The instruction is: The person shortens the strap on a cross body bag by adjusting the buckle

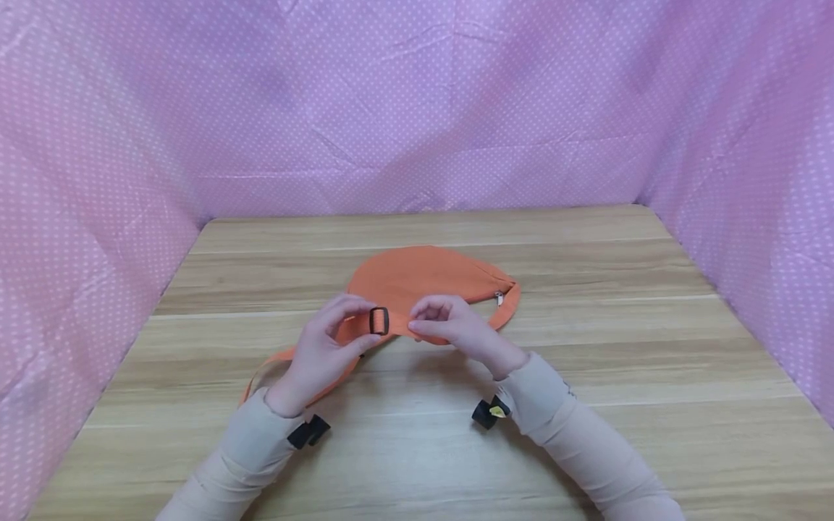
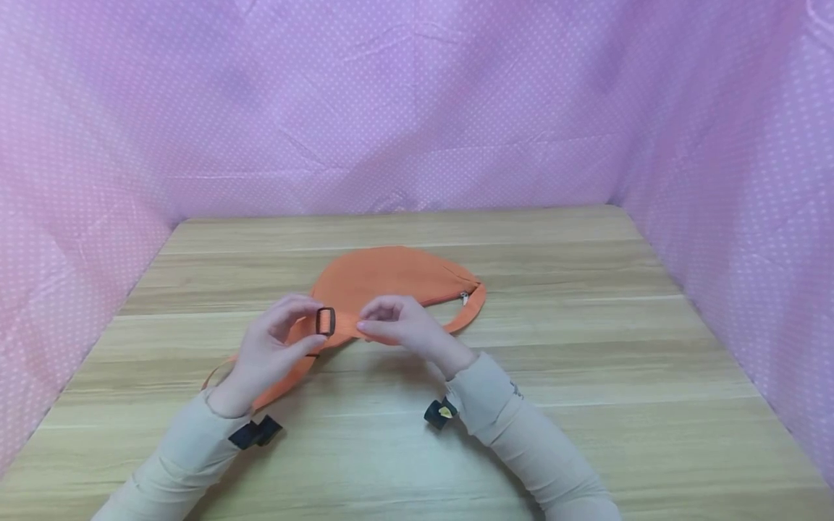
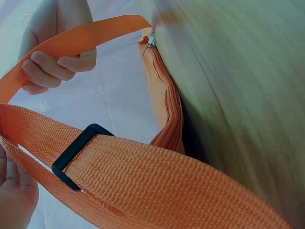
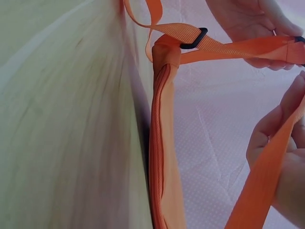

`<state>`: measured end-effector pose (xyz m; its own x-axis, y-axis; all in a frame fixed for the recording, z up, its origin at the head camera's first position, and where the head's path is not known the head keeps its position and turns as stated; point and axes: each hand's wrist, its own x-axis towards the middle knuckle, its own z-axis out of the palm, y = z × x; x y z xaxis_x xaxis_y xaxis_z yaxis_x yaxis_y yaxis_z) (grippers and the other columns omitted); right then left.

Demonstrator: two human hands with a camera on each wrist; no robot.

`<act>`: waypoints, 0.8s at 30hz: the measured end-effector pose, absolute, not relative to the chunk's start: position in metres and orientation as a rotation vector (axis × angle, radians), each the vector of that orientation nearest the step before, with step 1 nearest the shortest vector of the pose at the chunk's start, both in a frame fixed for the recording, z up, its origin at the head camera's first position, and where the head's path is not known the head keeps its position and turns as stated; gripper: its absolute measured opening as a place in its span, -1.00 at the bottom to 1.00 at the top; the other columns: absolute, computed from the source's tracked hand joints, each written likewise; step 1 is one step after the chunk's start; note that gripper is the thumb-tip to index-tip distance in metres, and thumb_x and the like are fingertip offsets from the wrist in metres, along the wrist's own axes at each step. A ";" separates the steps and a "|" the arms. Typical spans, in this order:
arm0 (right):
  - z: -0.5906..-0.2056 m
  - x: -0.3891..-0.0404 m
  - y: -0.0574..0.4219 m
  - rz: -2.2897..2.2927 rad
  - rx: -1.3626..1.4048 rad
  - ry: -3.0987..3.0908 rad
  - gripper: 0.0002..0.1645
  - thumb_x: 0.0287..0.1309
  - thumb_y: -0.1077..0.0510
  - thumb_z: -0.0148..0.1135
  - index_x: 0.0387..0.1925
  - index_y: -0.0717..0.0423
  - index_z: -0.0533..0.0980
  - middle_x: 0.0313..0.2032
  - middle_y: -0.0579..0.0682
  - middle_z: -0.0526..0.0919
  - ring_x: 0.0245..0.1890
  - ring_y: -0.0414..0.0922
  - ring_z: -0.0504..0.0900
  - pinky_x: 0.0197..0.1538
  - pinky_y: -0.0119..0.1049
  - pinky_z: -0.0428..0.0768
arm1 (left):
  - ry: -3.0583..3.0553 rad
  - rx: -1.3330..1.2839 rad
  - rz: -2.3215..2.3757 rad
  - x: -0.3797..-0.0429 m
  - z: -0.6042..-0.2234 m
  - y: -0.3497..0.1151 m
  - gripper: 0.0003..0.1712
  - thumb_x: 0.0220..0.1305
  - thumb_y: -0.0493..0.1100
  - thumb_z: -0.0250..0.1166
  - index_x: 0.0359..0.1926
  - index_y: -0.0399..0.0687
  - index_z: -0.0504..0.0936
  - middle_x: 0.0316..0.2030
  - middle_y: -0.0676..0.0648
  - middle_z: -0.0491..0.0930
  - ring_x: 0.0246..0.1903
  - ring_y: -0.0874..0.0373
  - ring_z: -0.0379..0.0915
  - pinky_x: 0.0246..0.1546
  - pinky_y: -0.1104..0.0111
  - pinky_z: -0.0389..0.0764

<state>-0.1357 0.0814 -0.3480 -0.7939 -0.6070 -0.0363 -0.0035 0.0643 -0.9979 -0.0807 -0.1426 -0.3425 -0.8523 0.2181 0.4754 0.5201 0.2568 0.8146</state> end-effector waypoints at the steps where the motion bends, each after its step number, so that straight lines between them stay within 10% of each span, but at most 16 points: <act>1: -0.347 -0.135 0.081 -1.776 -0.598 1.905 -0.85 0.18 0.25 0.22 -0.21 0.24 0.54 -0.45 -0.18 0.60 -0.40 -0.23 0.51 -0.29 -0.44 0.46 | -2.268 -0.678 -1.633 -0.080 -0.342 -0.143 -0.55 -0.03 -0.49 0.39 -0.05 -0.20 0.59 -0.12 -0.08 0.56 -0.10 0.23 0.40 0.03 0.56 0.43; 14: -0.337 -0.131 0.073 -1.788 -0.620 1.931 -0.95 0.16 0.22 0.26 -0.38 0.13 0.57 -0.58 -0.18 0.57 -0.56 -0.26 0.44 -0.48 -0.45 0.34 | -2.223 -0.726 -1.661 -0.080 -0.343 -0.141 -0.55 -0.12 -0.53 0.43 -0.11 -0.30 0.60 -0.17 -0.11 0.57 -0.12 0.25 0.43 0.04 0.55 0.46; 24: -0.337 -0.130 0.068 -1.853 -0.763 1.800 -0.82 0.16 0.43 0.15 -0.22 0.49 0.40 -0.53 -0.24 0.62 -0.49 -0.30 0.51 -0.38 -0.48 0.44 | -2.200 -0.806 -1.653 -0.082 -0.347 -0.135 -0.55 -0.16 -0.56 0.43 -0.15 -0.32 0.61 -0.22 -0.15 0.58 -0.14 0.27 0.45 -0.02 0.52 0.50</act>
<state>-0.1298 0.0681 -0.3368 -0.7489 -0.6577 0.0815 -0.0623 -0.0526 -0.9967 -0.0825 -0.1355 -0.3471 -0.8077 0.2670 0.5258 0.5793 0.1928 0.7920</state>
